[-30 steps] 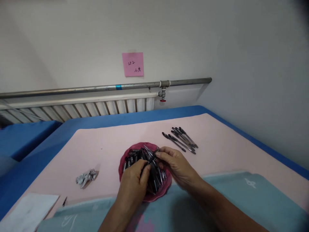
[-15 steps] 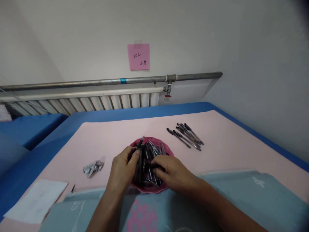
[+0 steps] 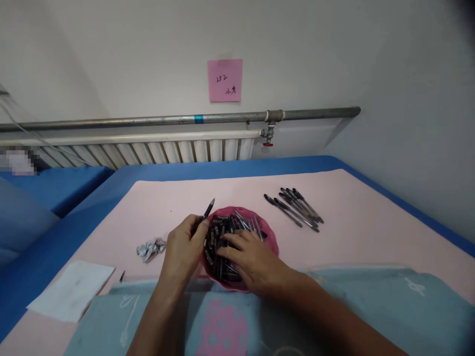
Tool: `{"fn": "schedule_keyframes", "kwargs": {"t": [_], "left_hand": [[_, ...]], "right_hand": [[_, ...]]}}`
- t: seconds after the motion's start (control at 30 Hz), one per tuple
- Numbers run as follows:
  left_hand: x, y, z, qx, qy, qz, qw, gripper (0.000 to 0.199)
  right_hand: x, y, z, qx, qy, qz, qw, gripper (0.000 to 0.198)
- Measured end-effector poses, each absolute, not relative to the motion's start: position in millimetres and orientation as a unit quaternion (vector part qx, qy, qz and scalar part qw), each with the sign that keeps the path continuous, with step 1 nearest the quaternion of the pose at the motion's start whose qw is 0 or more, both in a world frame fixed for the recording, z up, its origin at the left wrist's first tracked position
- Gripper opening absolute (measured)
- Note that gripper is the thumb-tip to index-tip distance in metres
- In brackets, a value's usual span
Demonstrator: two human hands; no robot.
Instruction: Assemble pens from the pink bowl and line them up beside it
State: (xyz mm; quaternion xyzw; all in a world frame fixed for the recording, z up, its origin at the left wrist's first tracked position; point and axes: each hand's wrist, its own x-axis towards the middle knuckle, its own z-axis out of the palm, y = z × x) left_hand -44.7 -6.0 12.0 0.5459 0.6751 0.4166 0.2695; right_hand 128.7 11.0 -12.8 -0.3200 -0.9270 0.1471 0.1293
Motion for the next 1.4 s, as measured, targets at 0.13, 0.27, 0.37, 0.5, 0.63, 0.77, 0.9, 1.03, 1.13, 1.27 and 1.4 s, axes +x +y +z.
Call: {"fn": "schedule_keyframes", "kwargs": {"t": [0.13,0.27,0.37,0.5,0.63,0.77,0.9,1.03,1.13,1.27,1.4], "left_hand": [[-43,-6,10,0.554,0.667,0.417,0.272,0.027],[-43,-6,9,0.551,0.670,0.416,0.275,0.028],[-43,-6,11,0.558,0.675,0.407,0.259,0.027],[-41,-7,14,0.565,0.679,0.397,0.248,0.026],[-39,-8,16,0.571,0.679,0.390,0.248,0.026],[-38,-9,17,0.576,0.686,0.374,0.241,0.025],[-36,-8,17,0.585,0.687,0.358,0.240,0.025],[-36,-8,16,0.583,0.686,0.350,0.258,0.024],[-36,-9,16,0.585,0.687,0.347,0.256,0.024],[-36,-9,17,0.585,0.690,0.339,0.258,0.024],[-36,-9,18,0.587,0.687,0.338,0.263,0.024]], "right_hand": [[123,13,-16,-0.309,-0.940,0.113,0.091,0.040],[128,18,-17,-0.321,-0.937,0.111,0.079,0.033],[132,21,-16,-0.341,-0.932,0.099,0.078,0.028],[133,17,-13,-0.365,-0.922,0.079,0.106,0.022],[130,10,-12,-0.315,-0.935,0.107,0.123,0.018],[128,8,-13,-0.300,-0.944,0.115,0.075,0.017],[126,12,-13,-0.309,-0.943,0.116,0.047,0.017],[125,11,-12,-0.305,-0.940,0.139,0.059,0.017],[124,9,-9,-0.292,-0.937,0.162,0.100,0.012],[125,11,-4,-0.299,-0.922,0.197,0.146,0.005],[129,15,-4,-0.303,-0.919,0.200,0.155,0.011]]}}
